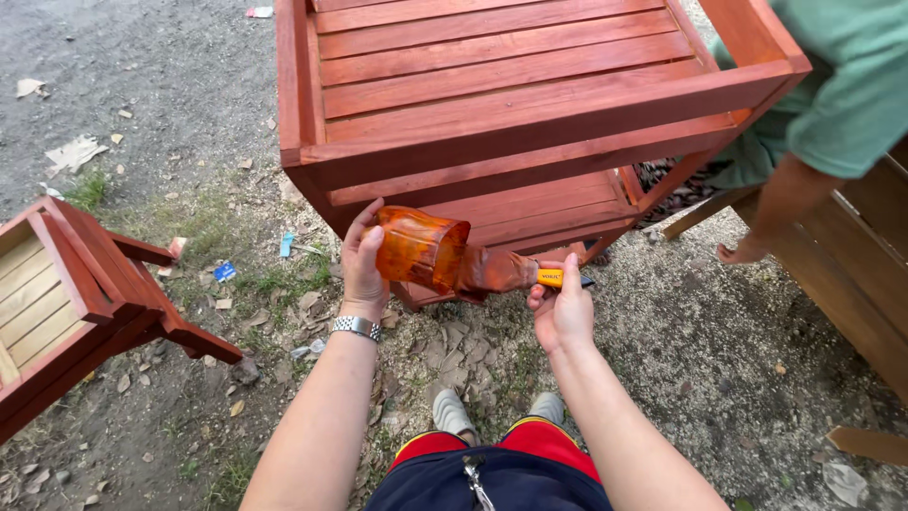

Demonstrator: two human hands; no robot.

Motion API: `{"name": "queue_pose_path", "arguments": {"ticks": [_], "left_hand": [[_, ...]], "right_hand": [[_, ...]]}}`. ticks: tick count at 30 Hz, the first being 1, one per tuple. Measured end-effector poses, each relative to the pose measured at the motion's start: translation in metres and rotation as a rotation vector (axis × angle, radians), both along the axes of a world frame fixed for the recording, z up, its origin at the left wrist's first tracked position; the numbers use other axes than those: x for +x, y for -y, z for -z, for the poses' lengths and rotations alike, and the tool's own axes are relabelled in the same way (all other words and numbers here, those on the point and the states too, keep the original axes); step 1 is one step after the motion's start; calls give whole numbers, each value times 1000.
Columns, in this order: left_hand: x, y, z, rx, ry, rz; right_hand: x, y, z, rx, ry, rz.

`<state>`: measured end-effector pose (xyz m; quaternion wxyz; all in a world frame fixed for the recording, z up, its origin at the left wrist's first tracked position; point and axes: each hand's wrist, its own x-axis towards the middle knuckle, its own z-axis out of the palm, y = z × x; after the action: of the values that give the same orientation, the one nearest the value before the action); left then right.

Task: The person applies reddish-brown wood stain to a slatted wooden shelf unit standing on the ground outdoors. They hold the unit steady with one hand while brushing stain onto the frame and shelf boards with a brush, periodically pouring more stain from a bottle into a container and continuing to coat the surfaces.

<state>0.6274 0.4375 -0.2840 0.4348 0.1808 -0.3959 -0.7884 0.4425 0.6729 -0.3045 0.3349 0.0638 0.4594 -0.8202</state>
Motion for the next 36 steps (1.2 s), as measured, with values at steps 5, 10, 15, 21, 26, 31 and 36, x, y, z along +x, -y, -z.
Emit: {"name": "queue_pose_path", "arguments": {"ticks": [5,10,15,21,26,31,36], "left_hand": [[12,12,-10,-149,64,-49],[16,17,-28,-255,113,-72],[17,18,-42,-302,106,-68],[19,16,-48,-344,120,-72],[19,13,-49,-345,123,-79],[16,9,-54,-429,152,-110],[15,1,-60,-511,226,-99]], "right_hand": [[9,19,-2,-6,3,-39],[9,29,-6,-42,22,-90],[7,33,-8,-51,56,-96],[9,35,-8,-50,36,-115],[11,34,-9,-57,39,-120],[12,31,-7,-70,36,-109],[13,26,1,-77,84,-107]]}}
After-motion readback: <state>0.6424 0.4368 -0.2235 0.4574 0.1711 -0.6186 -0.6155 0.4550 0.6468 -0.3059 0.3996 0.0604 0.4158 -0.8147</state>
